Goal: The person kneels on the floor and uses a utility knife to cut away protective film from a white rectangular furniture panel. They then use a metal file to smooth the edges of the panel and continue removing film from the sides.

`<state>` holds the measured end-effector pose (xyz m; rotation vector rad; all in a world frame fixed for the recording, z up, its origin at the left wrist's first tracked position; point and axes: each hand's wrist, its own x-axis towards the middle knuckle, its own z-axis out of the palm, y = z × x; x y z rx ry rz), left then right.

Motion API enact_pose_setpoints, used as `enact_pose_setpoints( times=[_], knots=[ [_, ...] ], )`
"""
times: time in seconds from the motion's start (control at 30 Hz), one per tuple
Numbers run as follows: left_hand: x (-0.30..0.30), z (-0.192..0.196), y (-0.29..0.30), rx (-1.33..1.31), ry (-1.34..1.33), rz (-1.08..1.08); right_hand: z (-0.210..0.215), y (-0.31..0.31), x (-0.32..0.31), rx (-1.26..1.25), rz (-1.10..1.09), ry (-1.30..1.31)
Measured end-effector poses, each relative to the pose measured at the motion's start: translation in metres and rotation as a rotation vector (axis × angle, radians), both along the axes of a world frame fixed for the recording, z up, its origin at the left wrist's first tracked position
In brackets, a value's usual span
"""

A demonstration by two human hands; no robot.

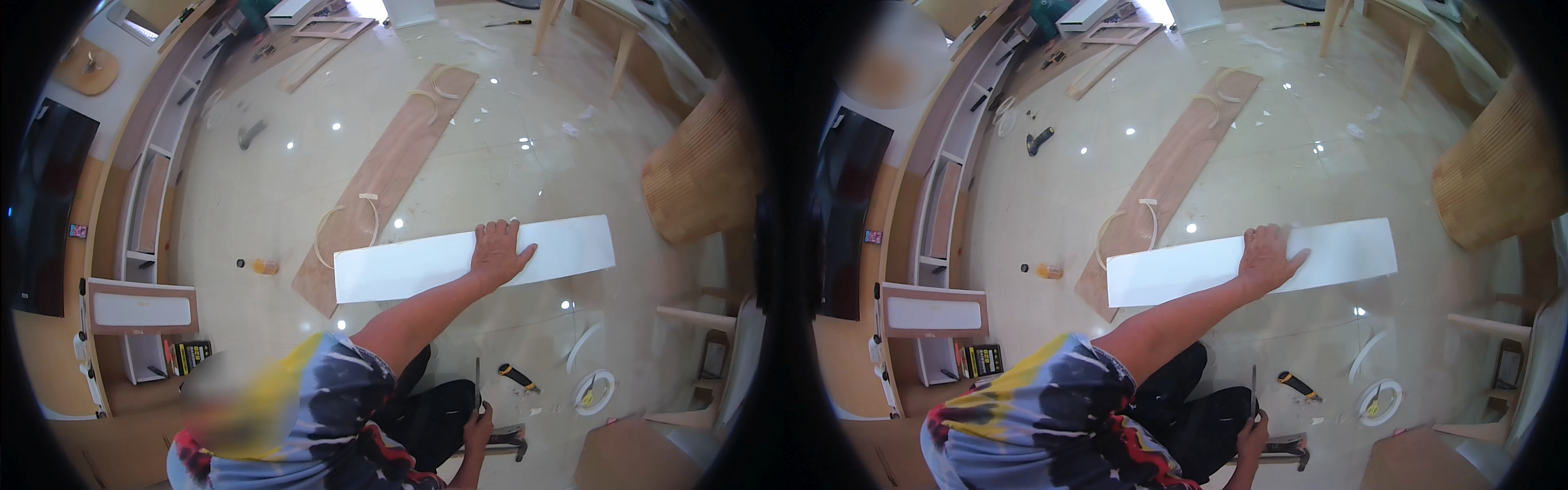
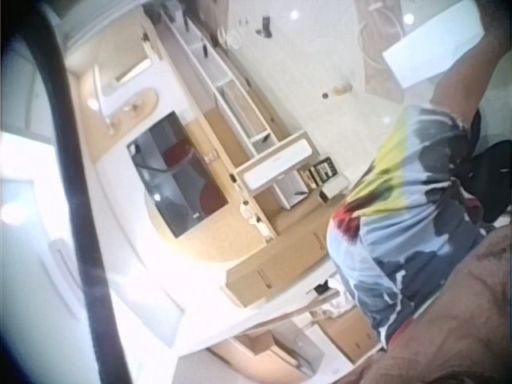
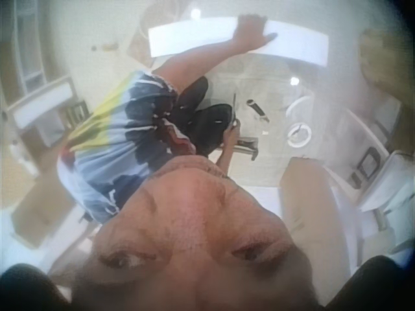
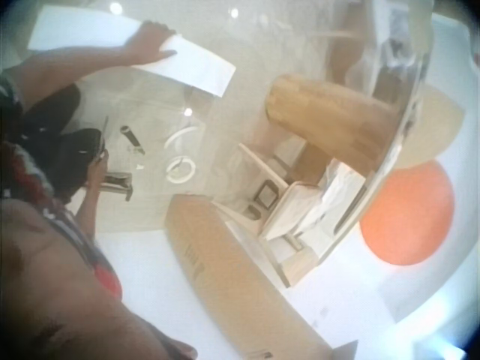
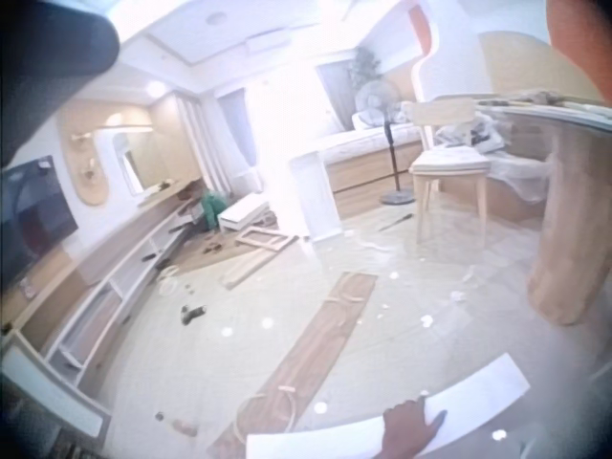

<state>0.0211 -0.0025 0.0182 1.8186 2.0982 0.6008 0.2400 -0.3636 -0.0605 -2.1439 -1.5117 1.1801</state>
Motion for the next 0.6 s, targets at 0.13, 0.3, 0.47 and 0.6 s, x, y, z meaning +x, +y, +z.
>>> enact_pose_setpoints(
  times=[0.13, 0.3, 0.47, 0.6],
  knots=[
    [0.003, 0.005, 0.001, -0.031, -0.035, -0.020, -0.003, 0.036, 0.005, 0.096, -0.006, 0.037],
    [0.004, 0.003, 0.001, -0.016, 0.004, -0.003, -0.028, 0.073, 0.001, 0.125, -0.275, 0.153],
    [0.004, 0.004, 0.002, -0.006, 0.011, -0.017, -0.052, 0.089, -0.006, 0.521, -0.216, -0.011],
    [-0.002, 0.009, 0.000, -0.094, -0.025, -0.053, -0.018, 0.105, -0.009, 0.166, -0.288, 0.324]
  ],
)
